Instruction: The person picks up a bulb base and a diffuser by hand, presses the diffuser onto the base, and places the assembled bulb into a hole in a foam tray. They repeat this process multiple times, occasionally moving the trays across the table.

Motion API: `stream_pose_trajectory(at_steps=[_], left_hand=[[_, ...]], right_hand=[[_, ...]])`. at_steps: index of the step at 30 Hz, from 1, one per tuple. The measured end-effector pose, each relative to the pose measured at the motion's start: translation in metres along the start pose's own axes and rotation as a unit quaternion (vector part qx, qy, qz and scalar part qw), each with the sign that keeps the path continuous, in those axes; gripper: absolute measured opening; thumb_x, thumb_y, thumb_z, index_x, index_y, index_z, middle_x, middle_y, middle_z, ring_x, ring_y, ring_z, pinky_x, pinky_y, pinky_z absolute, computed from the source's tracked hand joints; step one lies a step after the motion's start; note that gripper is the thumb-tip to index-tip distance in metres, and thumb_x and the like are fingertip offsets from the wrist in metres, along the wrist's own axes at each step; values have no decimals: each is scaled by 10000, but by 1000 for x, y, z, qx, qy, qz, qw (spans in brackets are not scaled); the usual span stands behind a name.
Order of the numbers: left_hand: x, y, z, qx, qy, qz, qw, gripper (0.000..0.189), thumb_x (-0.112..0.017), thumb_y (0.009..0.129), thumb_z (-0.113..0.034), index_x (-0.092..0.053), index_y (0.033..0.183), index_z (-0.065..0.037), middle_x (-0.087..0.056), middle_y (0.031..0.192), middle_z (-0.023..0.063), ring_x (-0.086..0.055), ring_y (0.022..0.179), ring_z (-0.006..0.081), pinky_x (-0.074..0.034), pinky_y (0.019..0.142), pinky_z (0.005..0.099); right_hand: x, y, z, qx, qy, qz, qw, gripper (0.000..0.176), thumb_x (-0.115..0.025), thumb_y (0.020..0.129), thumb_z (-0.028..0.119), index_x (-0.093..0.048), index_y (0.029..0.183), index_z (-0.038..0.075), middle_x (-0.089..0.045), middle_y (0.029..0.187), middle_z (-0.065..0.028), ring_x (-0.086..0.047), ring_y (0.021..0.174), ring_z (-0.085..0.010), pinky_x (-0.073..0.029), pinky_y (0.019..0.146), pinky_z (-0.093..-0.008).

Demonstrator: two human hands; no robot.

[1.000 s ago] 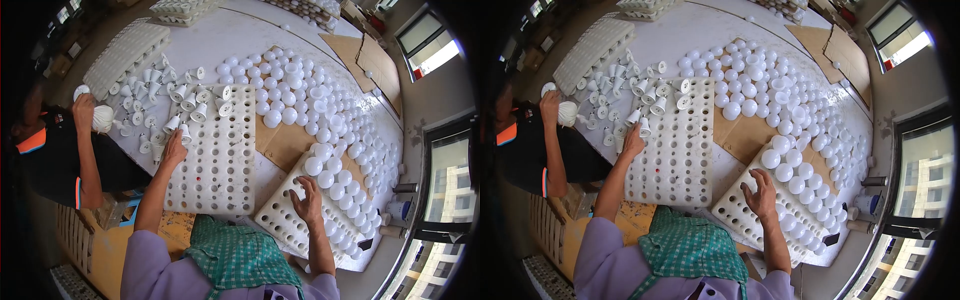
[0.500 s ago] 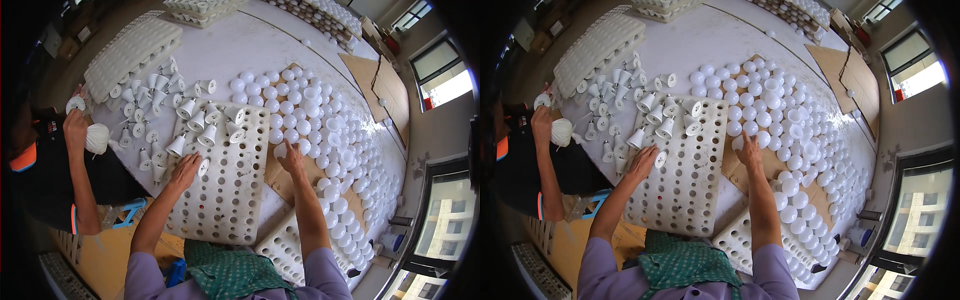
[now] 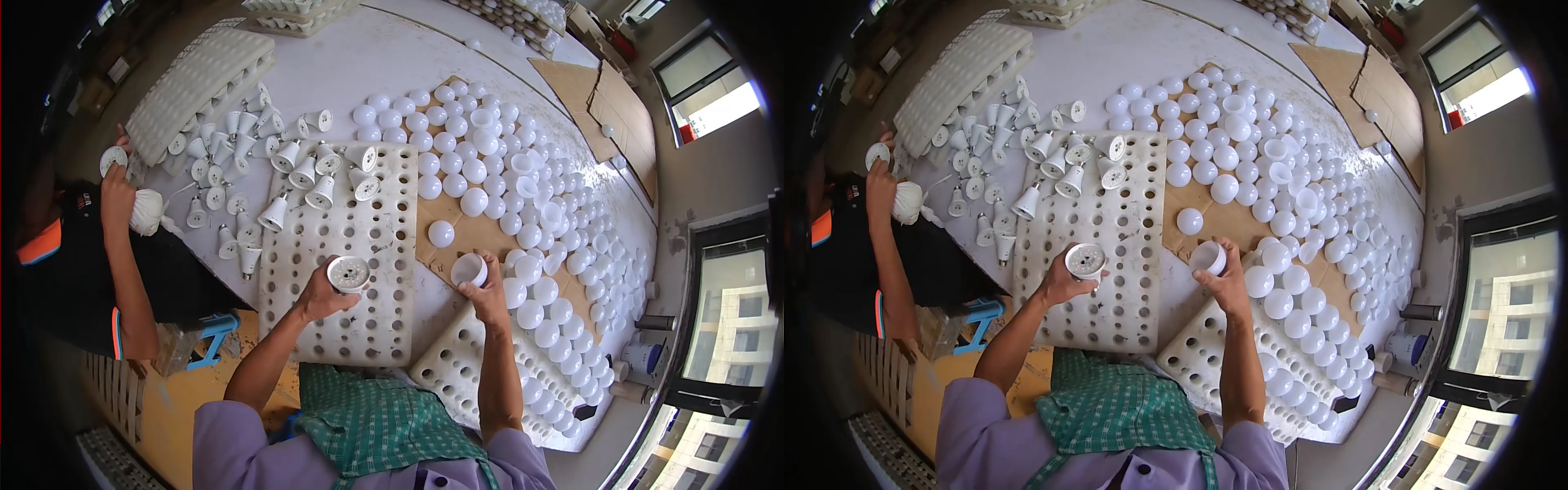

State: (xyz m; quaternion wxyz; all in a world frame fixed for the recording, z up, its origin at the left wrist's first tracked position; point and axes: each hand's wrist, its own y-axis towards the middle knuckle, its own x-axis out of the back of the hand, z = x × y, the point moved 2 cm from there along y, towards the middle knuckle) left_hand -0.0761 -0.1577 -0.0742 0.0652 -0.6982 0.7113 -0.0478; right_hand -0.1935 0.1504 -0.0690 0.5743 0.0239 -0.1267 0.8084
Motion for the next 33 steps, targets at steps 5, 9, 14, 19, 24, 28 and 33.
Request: stream_pose_trajectory(at_steps=[5,9,14,19,24,28,33], left_hand=[[-75,-22,-34,64,-156,204,965,508,-704,679,-75,-549,1153,20,-646,1067,128,-658,849,180,-540,747,323],[-104,-33,-44,-47,-52,223,972,459,-784,684,-146,-596,1073,10,-669,947,84,-629,822,131,-517,749,301],[-116,-49,-61,34,-48,282,958,438,-788,701,-161,-595,1056,10,-673,866,81,-629,724,125,-524,657,283],[-123,-57,-57,9,-27,284,958,400,-768,721,-144,-593,1044,14,-667,802,75,-620,624,124,-512,567,262],[-124,-61,-55,-15,41,302,952,427,-781,704,-169,-596,1035,28,-674,791,92,-633,632,130,-516,578,273],[-123,-63,-62,-31,110,307,945,450,-797,661,-202,-618,992,44,-683,816,126,-654,680,163,-524,622,303],[-125,-69,-77,33,244,322,914,552,-799,572,-297,-641,959,63,-683,858,191,-670,775,261,-519,738,347]], right_hand=[[-19,-81,24,-11,245,112,963,910,-902,576,275,-383,1296,75,-565,1171,-87,-554,1054,-175,-473,880,-303],[-26,-115,25,10,328,139,934,860,-899,575,290,-395,1241,85,-558,1167,-125,-569,1018,-185,-513,788,-288],[-26,-138,32,24,385,141,912,859,-888,585,313,-394,1238,50,-547,1159,-149,-604,905,-194,-541,676,-300],[-19,-149,26,35,352,164,921,817,-872,598,316,-429,1220,25,-555,1147,-133,-588,963,-197,-534,689,-297],[-10,-156,29,29,300,187,935,791,-859,603,314,-467,1227,25,-569,1155,-104,-561,1051,-195,-499,840,-323],[-5,-161,46,47,105,226,967,799,-861,600,301,-481,1255,46,-573,1175,-72,-552,1088,-192,-432,955,-341],[-12,-168,68,91,-125,263,952,830,-862,608,318,-460,1279,42,-558,1214,-124,-553,1118,-271,-426,974,-372]])
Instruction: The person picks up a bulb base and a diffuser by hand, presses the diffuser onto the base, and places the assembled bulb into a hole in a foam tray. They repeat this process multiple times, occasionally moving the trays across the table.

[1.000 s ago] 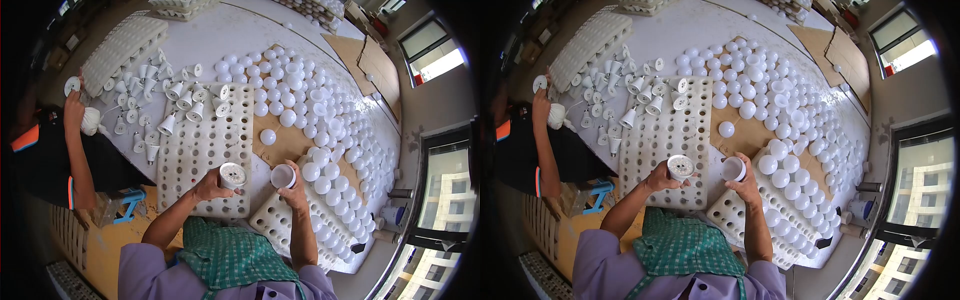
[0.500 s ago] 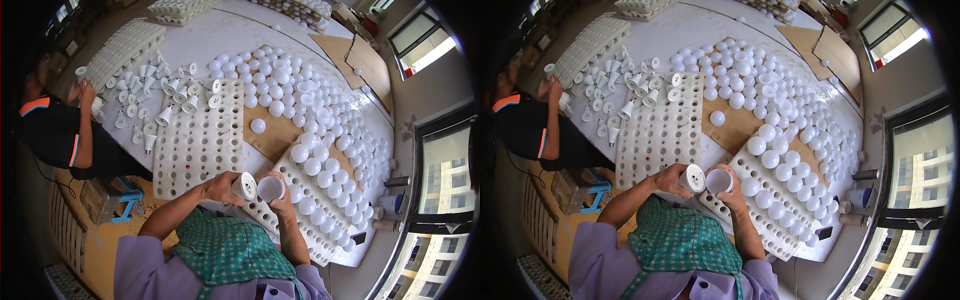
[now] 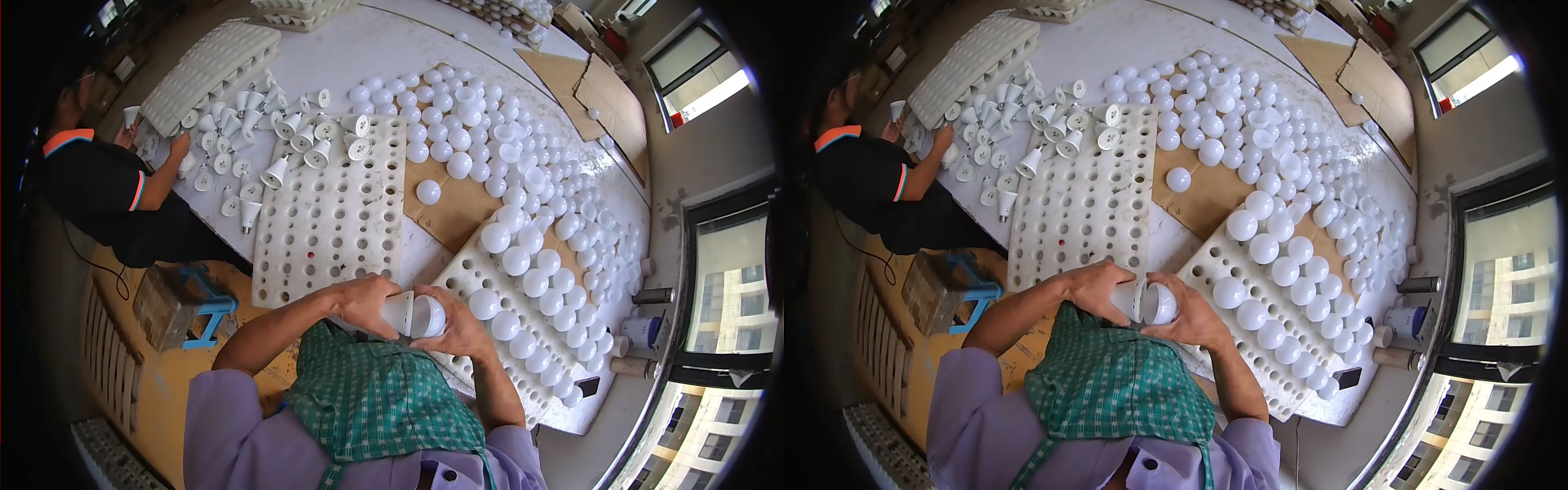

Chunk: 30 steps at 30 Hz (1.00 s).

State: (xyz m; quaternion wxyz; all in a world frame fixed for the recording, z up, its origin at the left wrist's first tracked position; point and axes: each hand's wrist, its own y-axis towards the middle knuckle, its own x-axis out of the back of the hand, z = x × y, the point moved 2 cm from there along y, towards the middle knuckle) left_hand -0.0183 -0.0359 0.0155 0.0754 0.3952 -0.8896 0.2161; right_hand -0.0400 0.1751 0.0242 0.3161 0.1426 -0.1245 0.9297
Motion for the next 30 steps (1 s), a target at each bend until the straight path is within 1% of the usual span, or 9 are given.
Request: stream_pose_trajectory(at_steps=[2,3,5,12,18,20,21,23,30], left_hand=[[1,-1,-8,18,44,12,999,564,-815,574,-299,-636,975,55,-682,879,188,-672,793,259,-520,743,342],[0,-1,-9,36,89,24,995,577,-831,576,-301,-630,991,47,-681,901,186,-674,812,257,-521,749,337],[-3,-1,-7,27,77,17,997,579,-816,566,-310,-638,979,55,-680,884,196,-675,800,267,-522,742,343],[-7,3,4,-12,18,17,1000,603,-804,573,-381,-652,942,71,-681,866,214,-681,796,283,-528,730,351],[-15,12,5,-20,79,-27,996,628,-778,643,-490,-647,888,73,-675,808,202,-678,741,287,-531,699,352],[-19,15,11,-12,77,-16,997,639,-766,648,-506,-646,871,80,-671,789,211,-678,726,294,-531,689,358],[-19,15,9,-3,74,-5,997,651,-754,653,-522,-645,854,88,-667,770,219,-678,710,301,-530,679,363],[-17,14,3,-15,80,2,997,658,-744,656,-531,-645,854,89,-666,770,223,-678,709,303,-528,674,366],[-25,18,2,-50,108,-12,993,632,-727,670,-508,-641,849,93,-660,752,225,-669,707,311,-519,667,372]], right_hand=[[-4,1,4,-5,-76,36,996,883,-864,607,338,-422,1306,29,-540,1227,-176,-536,1138,-339,-431,970,-403],[-6,1,6,-6,-75,36,997,883,-864,607,338,-422,1306,29,-540,1227,-176,-536,1138,-339,-431,970,-403],[-12,2,8,-30,-120,34,992,894,-859,615,339,-400,1316,28,-540,1212,-188,-536,1132,-359,-446,950,-421],[-14,4,6,-28,-94,37,994,825,-840,642,349,-424,1276,24,-548,1164,-194,-559,1080,-366,-467,918,-432],[-26,4,-3,-44,-99,-13,994,789,-840,617,288,-444,1248,28,-555,1098,-184,-564,1031,-359,-478,886,-418],[-30,4,-4,70,-92,-120,986,573,-776,605,162,-545,1116,47,-571,1022,-150,-580,945,-303,-493,817,-389],[-34,4,-5,69,-92,-121,986,573,-776,605,162,-545,1116,47,-571,1022,-150,-580,945,-303,-493,817,-389],[-38,3,-1,207,-97,-202,952,469,-722,598,78,-562,1037,34,-566,985,-138,-566,882,-288,-493,780,-373],[-41,-3,-10,242,-70,-231,940,408,-710,602,39,-561,981,36,-567,960,-132,-560,869,-270,-486,756,-354]])
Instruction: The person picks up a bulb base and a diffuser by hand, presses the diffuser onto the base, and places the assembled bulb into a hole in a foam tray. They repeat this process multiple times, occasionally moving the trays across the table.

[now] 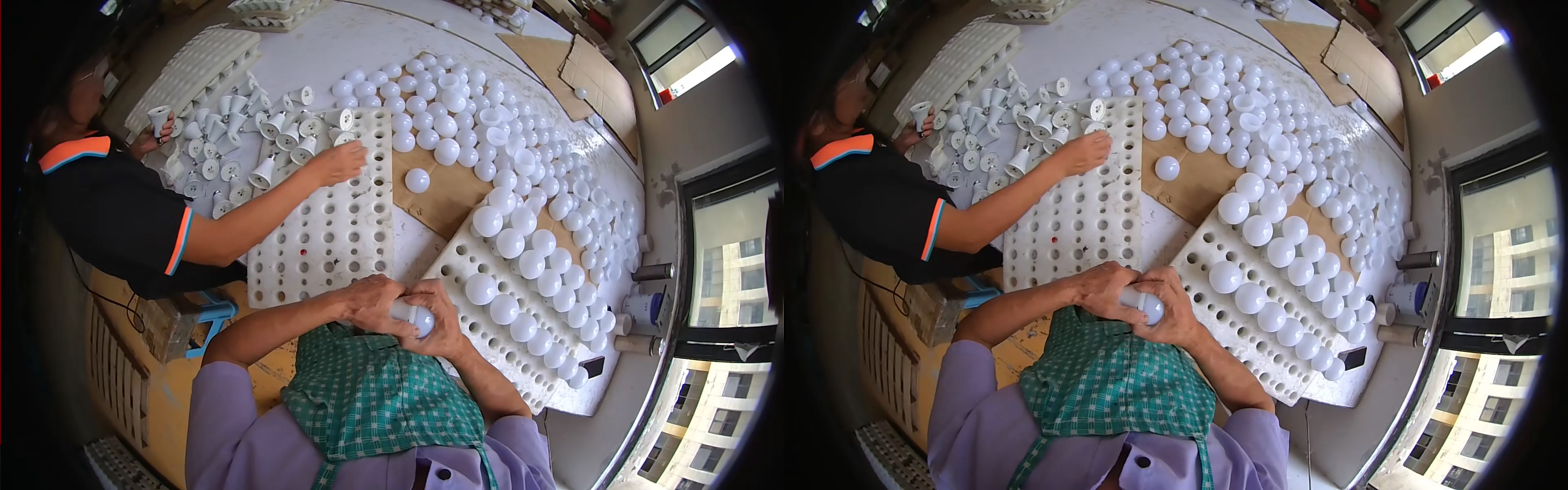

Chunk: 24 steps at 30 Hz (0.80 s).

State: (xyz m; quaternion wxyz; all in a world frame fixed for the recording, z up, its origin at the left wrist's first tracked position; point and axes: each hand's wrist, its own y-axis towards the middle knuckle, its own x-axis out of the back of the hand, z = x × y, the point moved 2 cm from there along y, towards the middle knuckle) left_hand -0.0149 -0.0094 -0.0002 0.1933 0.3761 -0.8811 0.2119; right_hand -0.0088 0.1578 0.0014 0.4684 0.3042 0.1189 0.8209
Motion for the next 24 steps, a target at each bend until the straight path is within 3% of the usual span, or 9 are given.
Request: stream_pose_trajectory(at_steps=[11,16,18,24], left_hand=[[-4,-3,-10,-6,-67,-13,998,591,-720,682,-514,-661,806,60,-648,690,194,-656,646,285,-502,614,342],[-2,-6,-14,12,-80,-17,997,582,-707,663,-507,-659,776,61,-642,678,215,-655,648,299,-503,643,370],[-3,-5,-12,6,-78,-15,997,605,-710,672,-527,-656,788,64,-636,663,179,-641,614,252,-491,588,337],[-13,-3,-7,15,-70,-13,997,593,-686,665,-498,-633,768,84,-632,675,189,-633,630,259,-487,585,348]], right_hand=[[5,-6,2,3,9,11,1000,529,-758,555,55,-581,1052,41,-596,1010,-133,-583,931,-279,-484,802,-370],[5,-4,5,7,18,14,1000,526,-754,552,55,-595,1052,32,-602,1018,-129,-584,934,-281,-482,808,-372],[5,-4,5,6,20,15,1000,517,-750,553,53,-597,1047,30,-603,1017,-130,-585,932,-281,-481,809,-370],[7,-3,7,15,32,26,999,475,-721,556,37,-596,1014,24,-605,999,-131,-584,896,-275,-483,785,-360]])
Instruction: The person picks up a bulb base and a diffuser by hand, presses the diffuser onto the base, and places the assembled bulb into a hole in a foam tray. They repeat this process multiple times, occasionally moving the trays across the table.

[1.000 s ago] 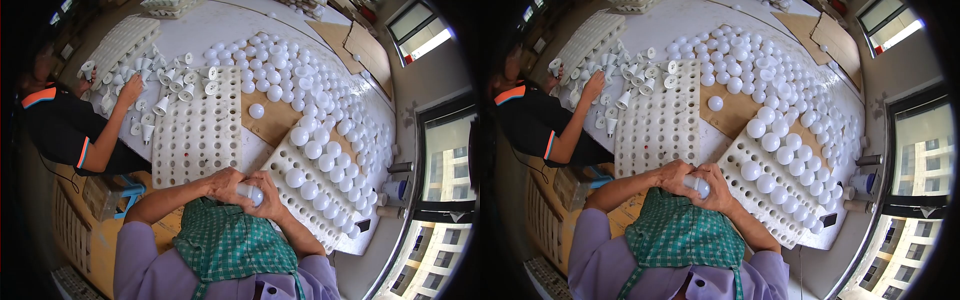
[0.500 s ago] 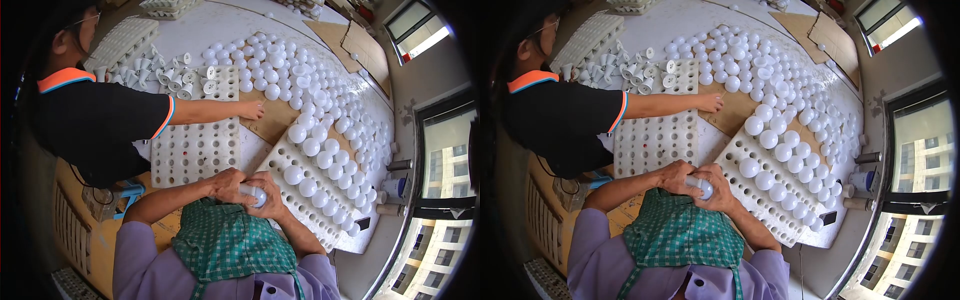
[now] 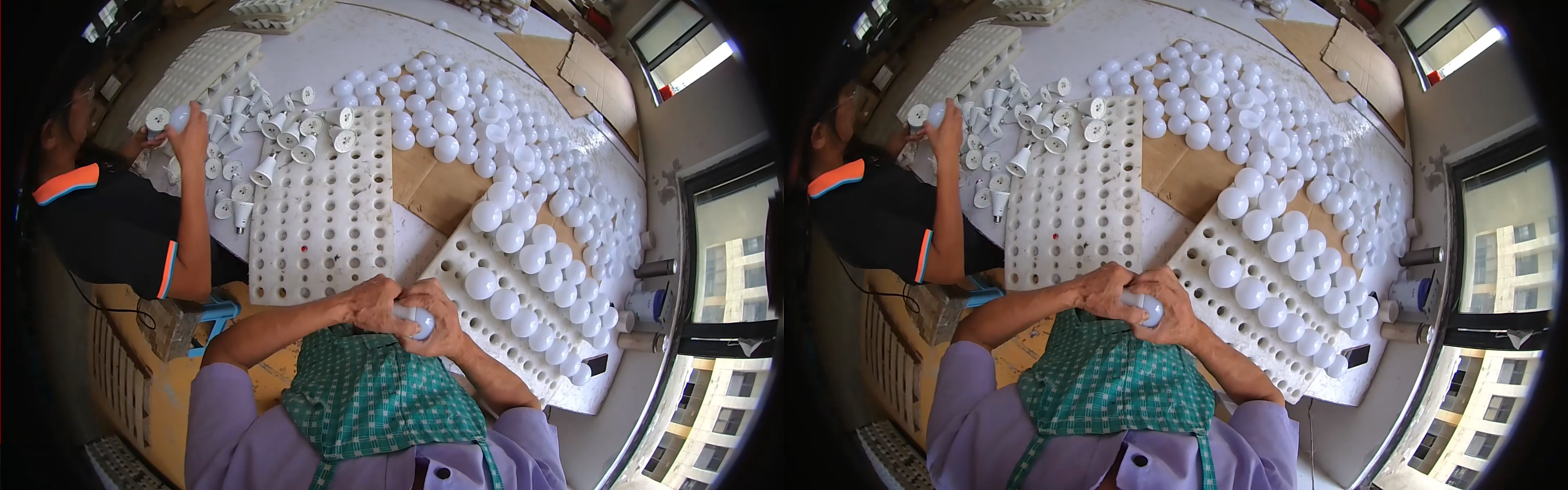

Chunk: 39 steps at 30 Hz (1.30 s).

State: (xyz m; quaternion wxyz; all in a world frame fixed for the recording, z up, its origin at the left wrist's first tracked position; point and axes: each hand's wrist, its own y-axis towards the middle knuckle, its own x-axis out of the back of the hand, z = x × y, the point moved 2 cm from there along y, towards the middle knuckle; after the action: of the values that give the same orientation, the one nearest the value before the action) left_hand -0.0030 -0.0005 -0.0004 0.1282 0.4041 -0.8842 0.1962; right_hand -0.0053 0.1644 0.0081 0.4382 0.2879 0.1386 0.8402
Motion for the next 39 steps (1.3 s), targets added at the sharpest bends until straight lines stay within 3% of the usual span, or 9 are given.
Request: stream_pose_trajectory(at_steps=[9,13,15,19,23,27,32,35,39], left_hand=[[-5,8,1,51,-15,28,998,561,-657,644,-437,-615,756,110,-621,649,174,-621,568,237,-479,533,345],[-4,9,16,40,-145,36,988,523,-628,732,-415,-624,812,102,-626,650,145,-626,506,200,-479,443,288],[-6,7,27,139,-410,76,898,508,-575,842,-433,-635,872,71,-627,646,121,-629,477,166,-455,363,225],[-17,16,56,180,-552,136,803,554,-487,930,-489,-568,1046,47,-649,802,159,-647,508,194,-437,336,216],[-14,23,65,170,-597,93,779,506,-450,967,-439,-506,1121,40,-650,944,187,-678,611,216,-466,380,230],[-5,27,94,156,-559,9,814,408,-513,963,-361,-522,1114,18,-650,1046,200,-692,728,215,-479,433,225],[41,4,125,134,-247,-223,934,337,-655,877,-239,-572,1100,-1,-674,1044,141,-683,833,192,-517,583,255],[96,-16,171,147,-55,-449,880,394,-684,814,-159,-551,1159,-22,-678,1047,121,-666,931,217,-530,747,325],[179,-18,195,171,160,-529,816,572,-638,757,-59,-434,1289,-4,-515,1298,222,-508,1200,345,-418,997,403]], right_hand=[[1,-6,-5,-24,-6,-6,1000,380,-714,557,28,-570,908,47,-586,958,-114,-547,822,-274,-465,742,-359],[-14,-21,-18,-89,-42,-18,995,594,-750,597,44,-451,1110,28,-498,1113,-163,-570,957,-254,-489,817,-346],[-21,-26,-21,-185,-17,-94,978,679,-813,588,93,-431,1146,34,-515,1062,-177,-568,944,-307,-482,816,-385],[-14,-22,-21,-152,-80,-25,985,706,-839,640,140,-411,1189,27,-505,1115,-198,-567,1031,-313,-473,867,-392],[26,-16,-41,-297,-61,-80,950,704,-823,659,157,-421,1221,26,-513,1132,-169,-564,1015,-329,-481,835,-403],[55,10,-60,-269,-407,-9,873,625,-825,646,254,-529,1179,118,-518,1104,-144,-544,1021,-331,-498,811,-425],[46,10,-88,-281,-476,116,825,564,-792,681,323,-569,1169,147,-501,1154,-123,-515,1068,-318,-460,891,-423],[43,21,-75,-309,-453,167,820,587,-783,690,332,-558,1198,146,-486,1218,-129,-490,1113,-327,-425,938,-441],[54,68,-57,-242,-480,104,837,582,-768,719,259,-533,1231,114,-487,1272,-122,-491,1156,-323,-431,945,-444]])
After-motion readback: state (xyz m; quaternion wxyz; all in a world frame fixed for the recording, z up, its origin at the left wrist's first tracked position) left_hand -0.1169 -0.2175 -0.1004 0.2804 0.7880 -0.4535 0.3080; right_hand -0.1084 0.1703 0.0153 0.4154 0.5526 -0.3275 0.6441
